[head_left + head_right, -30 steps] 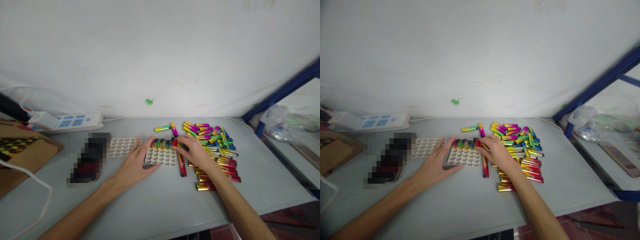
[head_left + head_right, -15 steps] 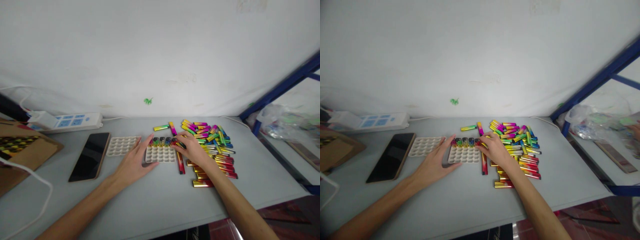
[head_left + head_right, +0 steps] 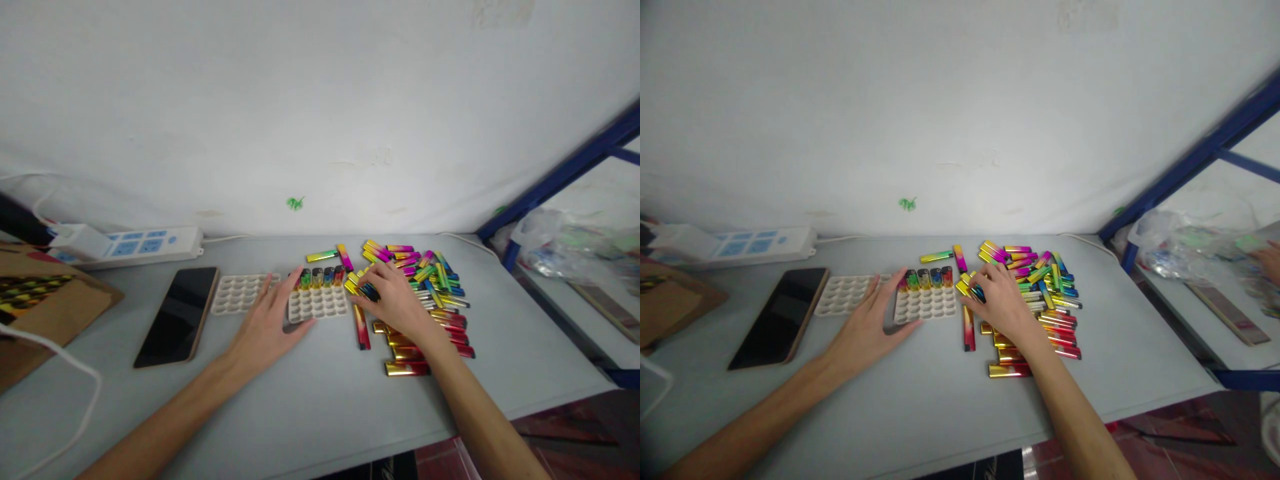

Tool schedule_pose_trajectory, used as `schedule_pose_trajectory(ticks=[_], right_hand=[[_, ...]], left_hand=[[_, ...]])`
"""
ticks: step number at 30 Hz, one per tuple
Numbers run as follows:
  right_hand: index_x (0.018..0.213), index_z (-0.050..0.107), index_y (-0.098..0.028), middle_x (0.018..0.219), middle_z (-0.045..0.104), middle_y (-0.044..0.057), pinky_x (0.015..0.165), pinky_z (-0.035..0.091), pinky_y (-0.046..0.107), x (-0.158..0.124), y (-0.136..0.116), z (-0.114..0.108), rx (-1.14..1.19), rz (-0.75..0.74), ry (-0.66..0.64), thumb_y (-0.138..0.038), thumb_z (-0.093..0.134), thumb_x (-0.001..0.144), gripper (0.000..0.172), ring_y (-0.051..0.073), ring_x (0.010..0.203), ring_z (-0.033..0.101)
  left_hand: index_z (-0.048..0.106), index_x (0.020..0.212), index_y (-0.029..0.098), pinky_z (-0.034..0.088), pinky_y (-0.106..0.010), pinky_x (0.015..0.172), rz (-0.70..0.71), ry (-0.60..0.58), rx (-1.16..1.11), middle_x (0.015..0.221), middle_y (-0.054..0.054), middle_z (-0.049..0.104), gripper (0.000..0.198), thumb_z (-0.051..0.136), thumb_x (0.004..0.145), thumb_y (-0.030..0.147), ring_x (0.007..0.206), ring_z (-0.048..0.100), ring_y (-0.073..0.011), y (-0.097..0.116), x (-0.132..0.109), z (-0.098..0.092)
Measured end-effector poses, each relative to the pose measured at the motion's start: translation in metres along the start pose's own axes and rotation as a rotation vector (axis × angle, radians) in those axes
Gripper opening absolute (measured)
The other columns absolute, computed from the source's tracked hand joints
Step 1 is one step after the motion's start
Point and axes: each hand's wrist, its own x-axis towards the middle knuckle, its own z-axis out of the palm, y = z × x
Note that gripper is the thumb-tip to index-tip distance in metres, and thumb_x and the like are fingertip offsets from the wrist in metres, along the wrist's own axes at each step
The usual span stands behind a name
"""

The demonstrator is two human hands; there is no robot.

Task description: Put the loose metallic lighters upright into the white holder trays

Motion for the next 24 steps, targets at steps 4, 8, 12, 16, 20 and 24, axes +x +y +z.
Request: schedule_pose_trajectory(ticks=[4, 8, 12, 16, 20, 24], right_hand=[[0.095, 0.071, -0.021, 0.114, 0.067, 0.013, 0.102, 0.052, 0.053, -0.002, -0.01, -0.002, -0.063, 0.027, -0.035, -0.041, 0.08, 0.091, 0.022, 0.035, 0.116, 0.062], [0.093, 0.073, -0.02, 0.123, 0.066, 0.014, 0.107, 0.052, 0.054, -0.003, -0.011, -0.002, -0.04, 0.028, -0.059, -0.036, 0.079, 0.092, 0.017, 0.034, 0.121, 0.061], [0.099, 0.072, -0.02, 0.126, 0.069, 0.015, 0.106, 0.053, 0.052, -0.002, -0.004, 0.002, 0.081, -0.019, -0.007, -0.034, 0.073, 0.097, 0.014, 0.034, 0.122, 0.063], [0.112, 0.072, -0.021, 0.097, 0.078, 0.008, 0.086, 0.057, 0.038, 0.003, -0.001, -0.003, 0.278, 0.076, 0.111, -0.04, 0.064, 0.103, 0.022, 0.026, 0.091, 0.073], [0.121, 0.074, -0.02, 0.079, 0.075, 0.004, 0.065, 0.053, 0.031, 0.006, -0.005, -0.01, 0.464, 0.223, 0.235, -0.048, 0.058, 0.104, 0.036, 0.02, 0.064, 0.068], [0.126, 0.075, -0.023, 0.078, 0.07, 0.003, 0.056, 0.045, 0.03, 0.007, -0.008, -0.009, 0.684, 0.265, 0.235, -0.05, 0.054, 0.105, 0.04, 0.017, 0.058, 0.057]], left_hand=[[0.019, 0.167, 0.023, 0.024, -0.062, 0.132, 0.005, 0.008, 0.034, 0.158, -0.016, 0.055, 0.093, 0.072, 0.095, 0.045, 0.145, 0.055, -0.0334, -0.001, 0.001, 0.001], [0.015, 0.168, 0.021, 0.024, -0.063, 0.131, -0.009, 0.011, 0.093, 0.157, -0.017, 0.056, 0.096, 0.071, 0.095, 0.048, 0.146, 0.054, -0.0341, -0.001, 0.001, 0.0], [0.013, 0.169, 0.02, 0.024, -0.063, 0.131, 0.021, 0.016, 0.119, 0.157, -0.018, 0.055, 0.102, 0.074, 0.092, 0.05, 0.147, 0.053, -0.0356, -0.004, 0.002, -0.004], [0.014, 0.168, 0.021, 0.024, -0.063, 0.131, 0.06, 0.018, 0.126, 0.162, -0.017, 0.051, 0.104, 0.074, 0.089, 0.049, 0.148, 0.051, -0.0367, -0.008, 0.004, -0.01], [0.012, 0.169, 0.023, 0.021, -0.063, 0.132, 0.079, -0.018, 0.101, 0.163, -0.015, 0.049, 0.101, 0.071, 0.089, 0.04, 0.145, 0.054, -0.0347, -0.011, 0.004, -0.014], [0.012, 0.169, 0.025, 0.021, -0.063, 0.133, 0.045, -0.031, 0.044, 0.159, -0.014, 0.055, 0.101, 0.073, 0.089, 0.039, 0.138, 0.062, -0.033, -0.014, 0.005, -0.012]])
